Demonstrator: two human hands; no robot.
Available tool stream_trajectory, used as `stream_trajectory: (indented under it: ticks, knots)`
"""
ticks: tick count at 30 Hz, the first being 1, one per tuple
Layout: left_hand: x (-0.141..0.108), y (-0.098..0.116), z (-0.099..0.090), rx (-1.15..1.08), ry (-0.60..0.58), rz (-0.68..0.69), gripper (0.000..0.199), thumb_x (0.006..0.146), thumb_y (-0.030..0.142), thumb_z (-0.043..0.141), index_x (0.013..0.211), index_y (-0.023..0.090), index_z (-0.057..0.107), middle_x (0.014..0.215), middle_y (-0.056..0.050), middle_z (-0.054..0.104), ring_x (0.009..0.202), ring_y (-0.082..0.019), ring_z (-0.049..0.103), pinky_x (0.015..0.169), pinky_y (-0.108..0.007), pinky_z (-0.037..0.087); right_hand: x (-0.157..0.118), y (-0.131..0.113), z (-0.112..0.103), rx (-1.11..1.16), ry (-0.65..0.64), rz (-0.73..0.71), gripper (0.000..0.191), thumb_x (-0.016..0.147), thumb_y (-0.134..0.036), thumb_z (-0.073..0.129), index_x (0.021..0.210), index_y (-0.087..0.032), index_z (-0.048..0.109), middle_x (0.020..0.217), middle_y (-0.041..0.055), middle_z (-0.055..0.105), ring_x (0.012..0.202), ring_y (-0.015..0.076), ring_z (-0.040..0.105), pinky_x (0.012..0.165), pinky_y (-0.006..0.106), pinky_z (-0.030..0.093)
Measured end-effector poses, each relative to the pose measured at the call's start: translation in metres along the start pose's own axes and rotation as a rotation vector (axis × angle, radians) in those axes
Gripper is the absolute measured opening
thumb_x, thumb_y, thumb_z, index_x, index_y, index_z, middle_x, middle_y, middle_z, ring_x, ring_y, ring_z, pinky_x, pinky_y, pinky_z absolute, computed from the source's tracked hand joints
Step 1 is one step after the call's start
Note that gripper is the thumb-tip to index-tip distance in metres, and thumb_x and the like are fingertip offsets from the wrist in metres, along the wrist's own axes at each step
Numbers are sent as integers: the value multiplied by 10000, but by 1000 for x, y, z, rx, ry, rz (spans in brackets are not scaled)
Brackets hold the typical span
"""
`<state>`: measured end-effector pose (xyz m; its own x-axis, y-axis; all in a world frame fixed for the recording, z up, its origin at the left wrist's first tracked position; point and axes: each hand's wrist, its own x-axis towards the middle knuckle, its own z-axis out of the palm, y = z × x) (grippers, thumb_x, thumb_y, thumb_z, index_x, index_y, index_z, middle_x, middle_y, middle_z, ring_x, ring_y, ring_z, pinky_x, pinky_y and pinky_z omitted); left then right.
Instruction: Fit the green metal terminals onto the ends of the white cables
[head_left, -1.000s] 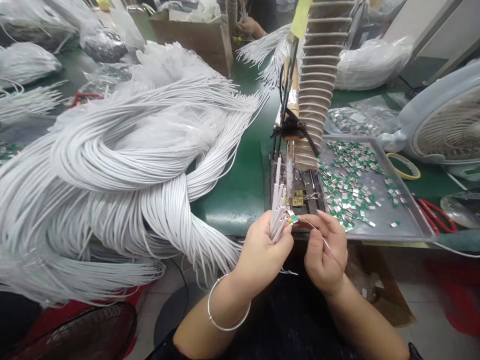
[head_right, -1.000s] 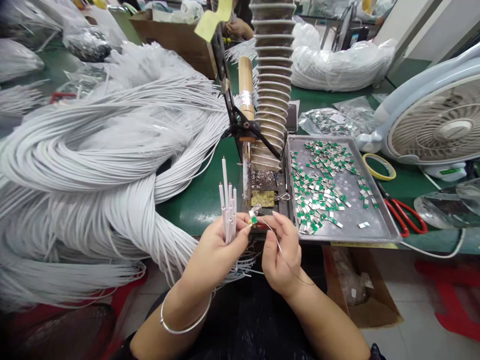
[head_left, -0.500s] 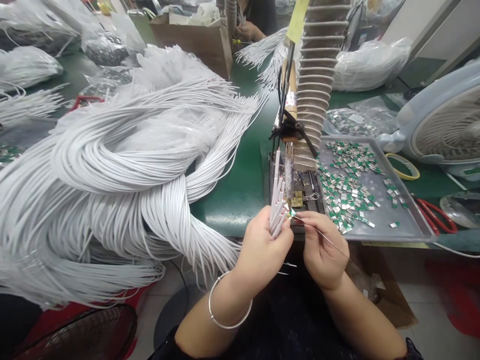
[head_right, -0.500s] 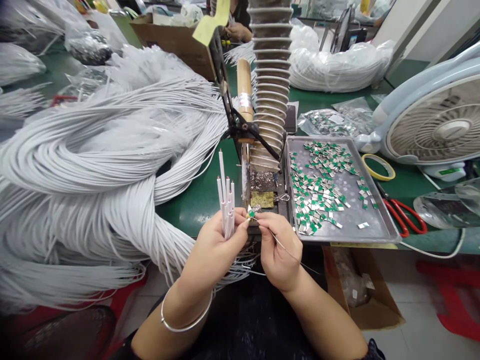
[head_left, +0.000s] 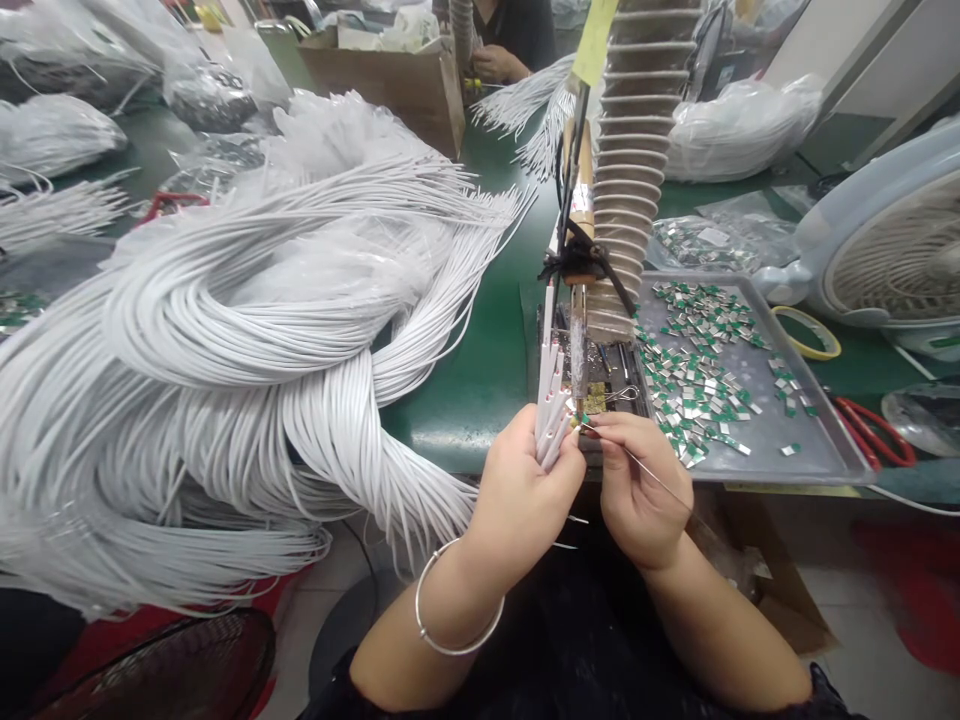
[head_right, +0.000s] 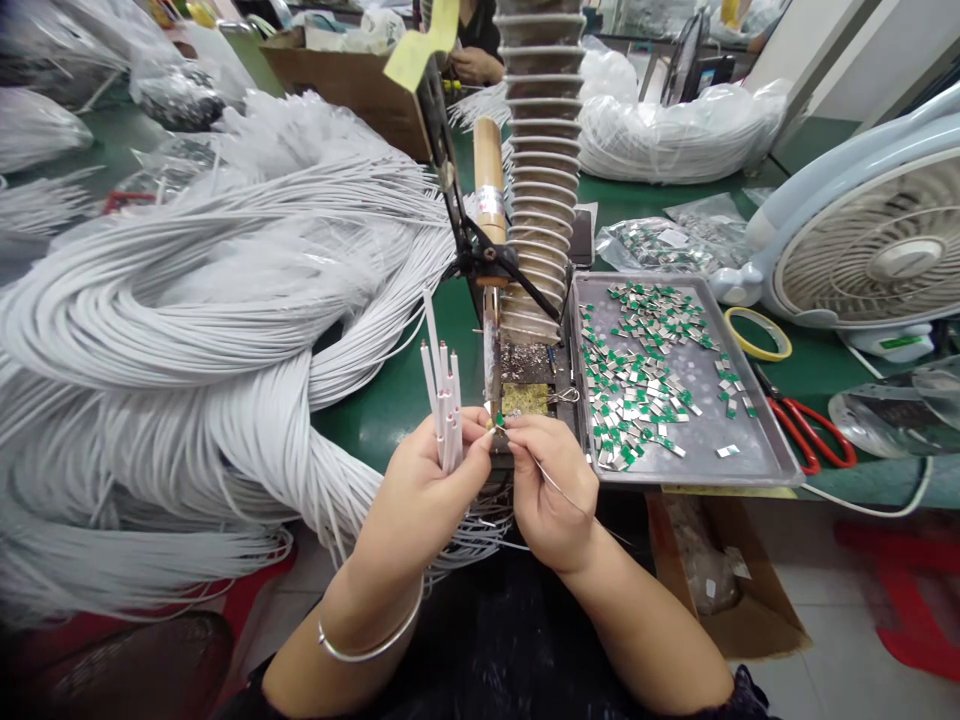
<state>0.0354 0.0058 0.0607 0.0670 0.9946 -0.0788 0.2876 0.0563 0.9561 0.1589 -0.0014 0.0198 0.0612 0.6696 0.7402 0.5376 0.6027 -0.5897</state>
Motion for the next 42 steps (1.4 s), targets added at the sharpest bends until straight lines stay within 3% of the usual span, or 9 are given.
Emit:
stream_trajectory:
  ticks: [19,31,37,42]
  knots:
    - [-1,0,-2,-28,28,35,61,791,182,496,731,193,486,747,-2,578,763,-156,555,641,-256,411,3,-3,1,-11,-7,-4,198,829,-54,509,932,-189,610,873,57,679,836,170,653,732,330,553]
    - [-4,-11,0,-78,5,10,33,802,189,509,774,182,525,787,-1,604,742,-141,552,676,-250,430,-5,-1,-1,4,-41,18,190,828,-51,498,911,-184,605,858,57,672,829,172,652,733,335,545]
    - [-5,-11,-2,-108,-55,7,143,855,268,492,796,167,573,821,-26,627,771,-152,565,716,-260,436,-6,2,-4,-22,-27,15,207,824,-42,497,925,-191,600,866,62,658,841,175,641,721,352,548]
    - [-6,-12,-5,-112,-107,-28,216,870,328,487,817,162,614,684,-1,557,643,-134,505,633,-254,423,-5,1,-5,-30,-33,3,183,834,-63,493,911,-196,592,883,70,659,868,188,641,740,377,553]
